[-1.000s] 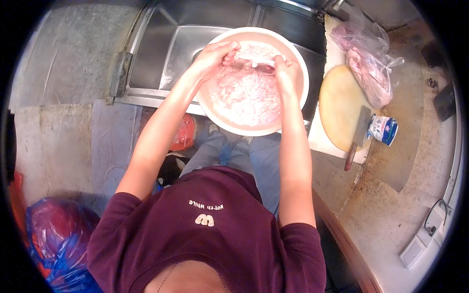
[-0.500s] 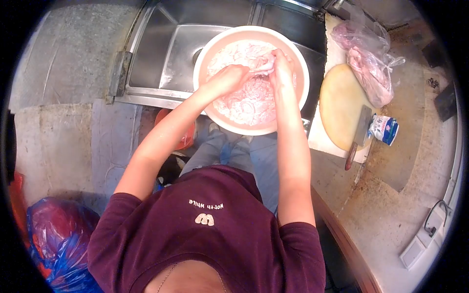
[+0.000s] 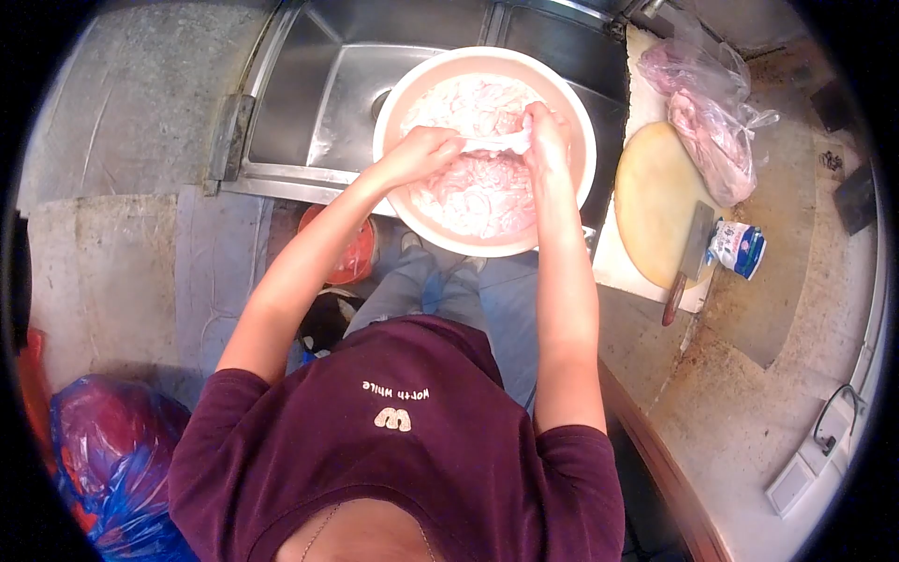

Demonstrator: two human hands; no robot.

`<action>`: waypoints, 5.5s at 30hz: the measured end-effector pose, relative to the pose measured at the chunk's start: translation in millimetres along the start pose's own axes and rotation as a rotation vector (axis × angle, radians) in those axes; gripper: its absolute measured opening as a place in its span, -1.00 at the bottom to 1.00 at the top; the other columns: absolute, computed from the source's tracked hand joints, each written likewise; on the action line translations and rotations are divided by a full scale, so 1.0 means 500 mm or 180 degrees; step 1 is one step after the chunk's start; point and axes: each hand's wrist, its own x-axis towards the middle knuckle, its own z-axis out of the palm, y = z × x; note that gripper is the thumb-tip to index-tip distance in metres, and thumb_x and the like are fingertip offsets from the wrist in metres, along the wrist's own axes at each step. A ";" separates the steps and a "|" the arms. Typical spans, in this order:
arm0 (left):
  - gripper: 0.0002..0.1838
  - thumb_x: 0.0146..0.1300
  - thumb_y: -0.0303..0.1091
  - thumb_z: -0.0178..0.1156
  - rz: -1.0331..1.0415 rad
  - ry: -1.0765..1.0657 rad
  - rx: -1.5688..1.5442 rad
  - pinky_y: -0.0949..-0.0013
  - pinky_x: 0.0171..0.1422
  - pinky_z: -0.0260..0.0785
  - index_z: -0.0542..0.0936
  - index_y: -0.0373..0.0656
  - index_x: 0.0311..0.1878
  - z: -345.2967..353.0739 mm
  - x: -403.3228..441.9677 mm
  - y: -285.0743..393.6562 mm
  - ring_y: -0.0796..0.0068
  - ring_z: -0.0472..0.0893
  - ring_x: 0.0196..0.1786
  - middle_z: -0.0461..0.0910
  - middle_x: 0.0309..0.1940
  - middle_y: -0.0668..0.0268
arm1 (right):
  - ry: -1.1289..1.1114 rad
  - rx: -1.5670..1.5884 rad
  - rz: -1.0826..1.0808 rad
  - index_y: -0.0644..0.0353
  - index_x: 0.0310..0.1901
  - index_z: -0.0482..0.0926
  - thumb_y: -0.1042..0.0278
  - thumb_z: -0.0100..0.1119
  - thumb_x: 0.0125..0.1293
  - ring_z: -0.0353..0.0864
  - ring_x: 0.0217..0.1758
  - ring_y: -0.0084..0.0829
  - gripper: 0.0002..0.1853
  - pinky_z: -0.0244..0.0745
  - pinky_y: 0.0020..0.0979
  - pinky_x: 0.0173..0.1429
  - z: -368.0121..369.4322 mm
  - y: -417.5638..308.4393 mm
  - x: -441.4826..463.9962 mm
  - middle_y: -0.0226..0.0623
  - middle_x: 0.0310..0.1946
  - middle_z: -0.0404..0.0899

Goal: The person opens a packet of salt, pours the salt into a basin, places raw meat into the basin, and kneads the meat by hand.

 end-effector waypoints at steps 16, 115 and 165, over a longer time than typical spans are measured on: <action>-0.70 0.35 -0.20 -0.02 -0.0758 0.0134 -0.2397 0.56 -0.35 0.34 0.58 -0.23 -0.28 0.032 0.036 0.046 0.65 0.49 -0.37 0.54 -0.41 0.36 | -0.1898 -0.1883 0.0013 0.27 0.08 0.46 0.29 0.33 0.13 0.48 -0.40 -0.68 -0.51 0.35 -0.66 -0.37 0.010 0.017 -0.100 -0.36 -0.31 0.56; -0.69 0.21 -0.28 0.24 -0.0945 0.0403 -0.2257 0.51 -0.18 0.43 0.56 -0.33 -0.10 0.093 0.052 0.061 0.57 0.58 -0.28 0.62 -0.30 0.27 | -0.0810 -0.2289 -0.1650 0.15 0.15 0.37 0.61 -0.11 0.25 0.49 -0.02 -0.50 -0.58 0.37 -0.48 0.07 -0.057 0.017 -0.170 -0.28 -0.05 0.51; -0.77 0.30 -0.36 0.05 -0.0983 0.0973 -0.1168 0.48 -0.31 0.43 0.64 -0.24 -0.14 0.016 0.066 -0.010 0.64 0.53 -0.44 0.59 -0.46 0.36 | -0.0659 -0.2183 -0.1925 0.24 0.10 0.37 0.72 -0.27 0.14 0.54 -0.22 -0.45 -0.53 0.44 -0.51 -0.07 -0.039 0.009 -0.199 -0.14 -0.22 0.52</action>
